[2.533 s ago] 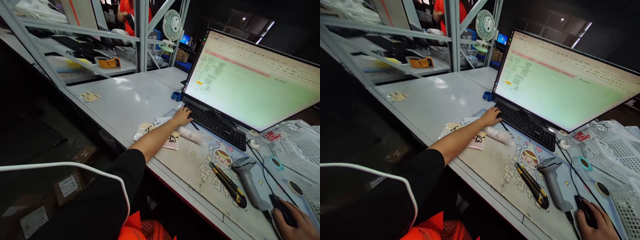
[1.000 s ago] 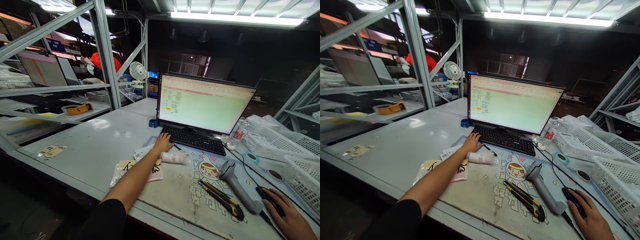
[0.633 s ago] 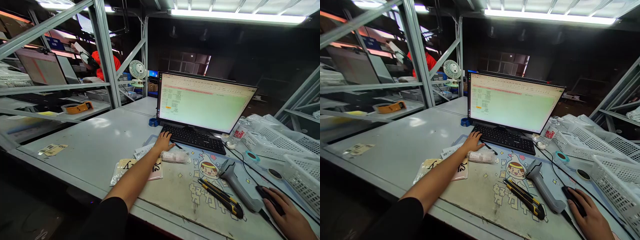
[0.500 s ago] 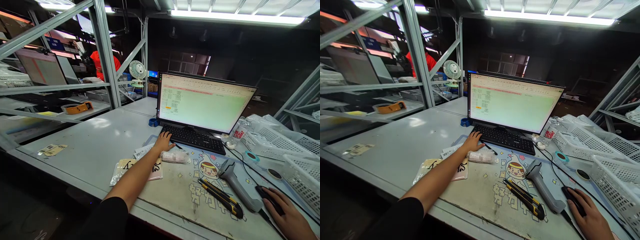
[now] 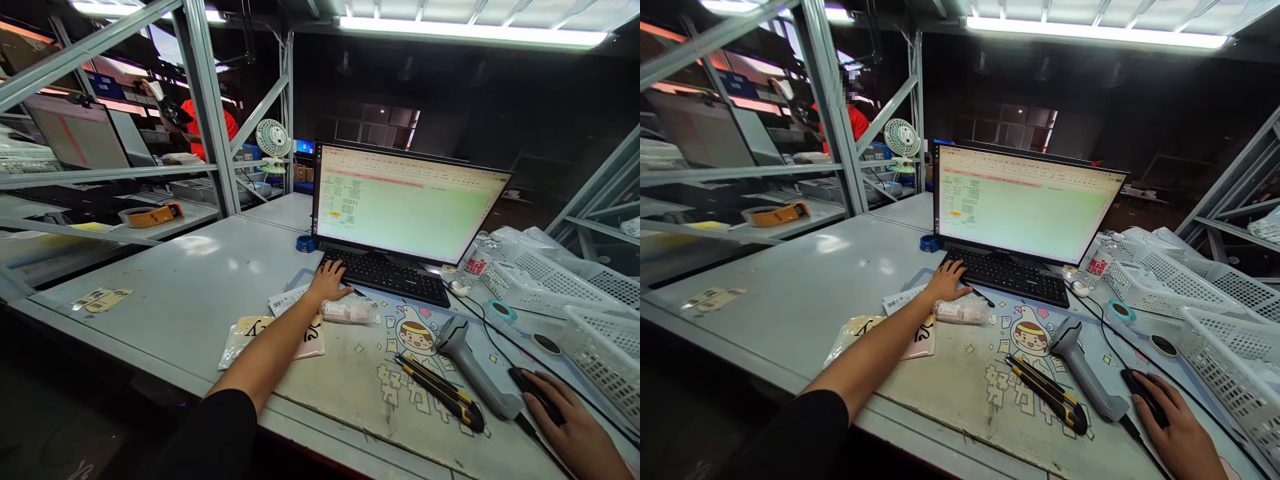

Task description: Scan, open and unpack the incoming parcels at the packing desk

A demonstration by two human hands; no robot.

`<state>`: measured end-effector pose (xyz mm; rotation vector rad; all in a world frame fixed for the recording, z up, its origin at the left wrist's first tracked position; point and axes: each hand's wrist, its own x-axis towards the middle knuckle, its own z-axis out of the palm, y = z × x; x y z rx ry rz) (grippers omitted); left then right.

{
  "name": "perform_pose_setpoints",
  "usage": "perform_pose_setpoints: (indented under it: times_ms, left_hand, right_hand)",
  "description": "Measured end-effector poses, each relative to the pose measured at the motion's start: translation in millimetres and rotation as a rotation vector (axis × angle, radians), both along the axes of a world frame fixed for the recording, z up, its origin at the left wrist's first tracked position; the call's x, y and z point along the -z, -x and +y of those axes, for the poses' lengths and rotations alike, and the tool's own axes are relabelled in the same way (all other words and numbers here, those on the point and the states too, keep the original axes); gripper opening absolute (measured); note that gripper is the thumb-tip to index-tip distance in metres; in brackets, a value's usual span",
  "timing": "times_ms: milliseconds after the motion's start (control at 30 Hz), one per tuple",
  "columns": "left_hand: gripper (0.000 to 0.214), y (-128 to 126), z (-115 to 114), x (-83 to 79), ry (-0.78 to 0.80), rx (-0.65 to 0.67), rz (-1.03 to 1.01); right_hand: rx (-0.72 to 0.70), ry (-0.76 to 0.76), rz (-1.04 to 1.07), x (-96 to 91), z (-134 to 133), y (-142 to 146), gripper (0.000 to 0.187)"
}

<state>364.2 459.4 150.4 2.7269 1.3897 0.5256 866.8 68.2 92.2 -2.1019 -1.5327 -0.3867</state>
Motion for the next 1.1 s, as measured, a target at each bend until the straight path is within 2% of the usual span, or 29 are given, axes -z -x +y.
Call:
perform_pose_setpoints:
  times_ms: [167, 367, 667, 1100]
  left_hand:
    - [0.081, -1, -1, 0.0, -0.009, -0.009, -0.017]
    - [0.088, -1, 0, -1.1, 0.017, -0.020, -0.009]
    - [0.081, -1, -2, -1.7, 0.001, -0.015, -0.002]
    - [0.082, -1, -1, 2.9, -0.017, -0.023, -0.016]
  right_hand:
    - [-0.003, 0.077, 0.081, -3.6, -2, -6, 0.064]
    - [0.039, 0.074, 0.068, -19.2, -6, 15, 0.063]
    - [0.001, 0.067, 0.113, -1.5, -2, -10, 0.067]
    - [0.006, 0.068, 0.129, -2.0, 0, -13, 0.067]
